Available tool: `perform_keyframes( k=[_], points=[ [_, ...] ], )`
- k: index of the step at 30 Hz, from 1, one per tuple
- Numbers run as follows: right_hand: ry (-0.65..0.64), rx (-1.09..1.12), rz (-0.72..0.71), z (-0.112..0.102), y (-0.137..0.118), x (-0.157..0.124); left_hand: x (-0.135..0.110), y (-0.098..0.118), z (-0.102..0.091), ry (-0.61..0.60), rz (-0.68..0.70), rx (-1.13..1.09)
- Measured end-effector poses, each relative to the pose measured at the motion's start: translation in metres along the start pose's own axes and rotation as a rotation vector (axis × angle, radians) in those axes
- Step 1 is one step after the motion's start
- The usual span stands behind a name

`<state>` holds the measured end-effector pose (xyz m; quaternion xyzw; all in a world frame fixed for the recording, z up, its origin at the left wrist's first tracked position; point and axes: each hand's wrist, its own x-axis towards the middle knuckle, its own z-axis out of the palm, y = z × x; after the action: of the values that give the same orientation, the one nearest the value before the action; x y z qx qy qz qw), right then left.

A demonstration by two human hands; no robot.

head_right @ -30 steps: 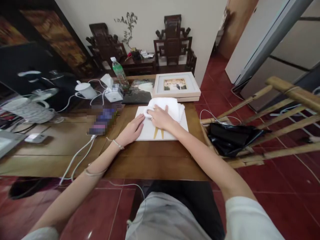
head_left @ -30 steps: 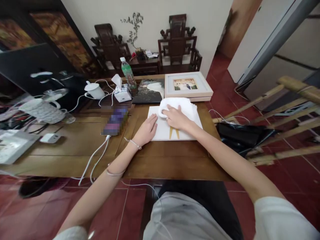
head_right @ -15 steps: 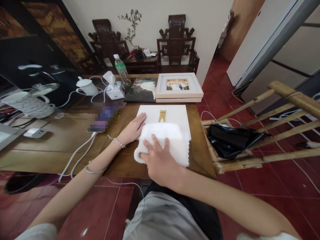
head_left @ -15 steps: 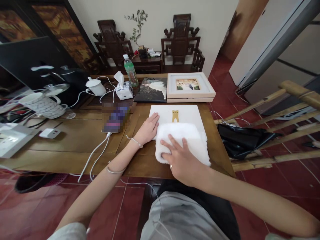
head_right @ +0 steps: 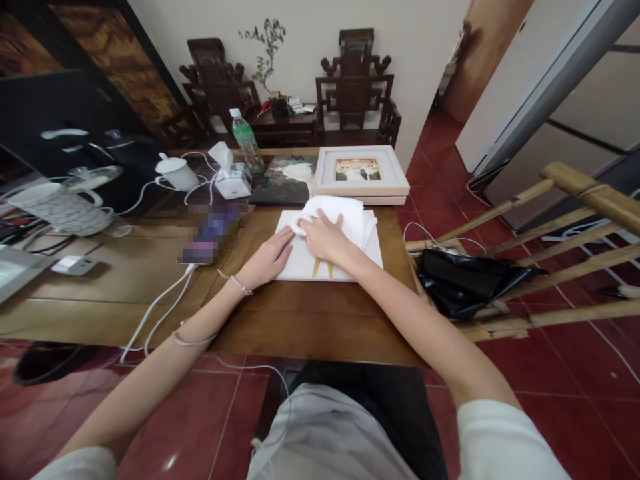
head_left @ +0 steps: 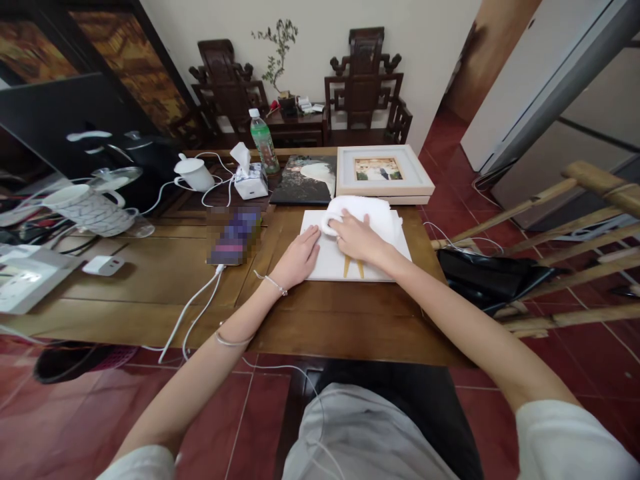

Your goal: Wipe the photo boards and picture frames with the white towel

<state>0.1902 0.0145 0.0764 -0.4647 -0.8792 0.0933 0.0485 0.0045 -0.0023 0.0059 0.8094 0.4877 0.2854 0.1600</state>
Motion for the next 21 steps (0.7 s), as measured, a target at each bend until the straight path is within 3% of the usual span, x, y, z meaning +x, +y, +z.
perform_keyframes(
  k=[3, 5, 10, 15, 18, 21],
  points=[
    [0.031, -0.061, 0.065, 0.008, -0.008, 0.015, 0.003, -0.001, -0.001, 0.1, -0.153, -0.202],
    [0.026, -0.084, 0.036, 0.014, -0.018, 0.015, 0.005, -0.003, -0.002, 0.214, -0.243, -0.385],
    [-0.05, -0.044, -0.297, 0.019, -0.043, -0.015, 0.01, -0.008, -0.003, 0.397, -0.332, -0.62],
    [-0.129, 0.02, -0.494, 0.004, -0.047, -0.063, 0.008, -0.003, -0.006, 0.381, -0.326, -0.556],
    [-0.196, 0.003, -0.432, -0.017, -0.04, -0.08, 0.004, 0.001, -0.005, 0.331, -0.276, -0.34],
    [-0.234, -0.049, -0.286, -0.034, -0.026, -0.076, 0.001, 0.002, -0.002, 0.222, -0.149, -0.101]
  ],
)
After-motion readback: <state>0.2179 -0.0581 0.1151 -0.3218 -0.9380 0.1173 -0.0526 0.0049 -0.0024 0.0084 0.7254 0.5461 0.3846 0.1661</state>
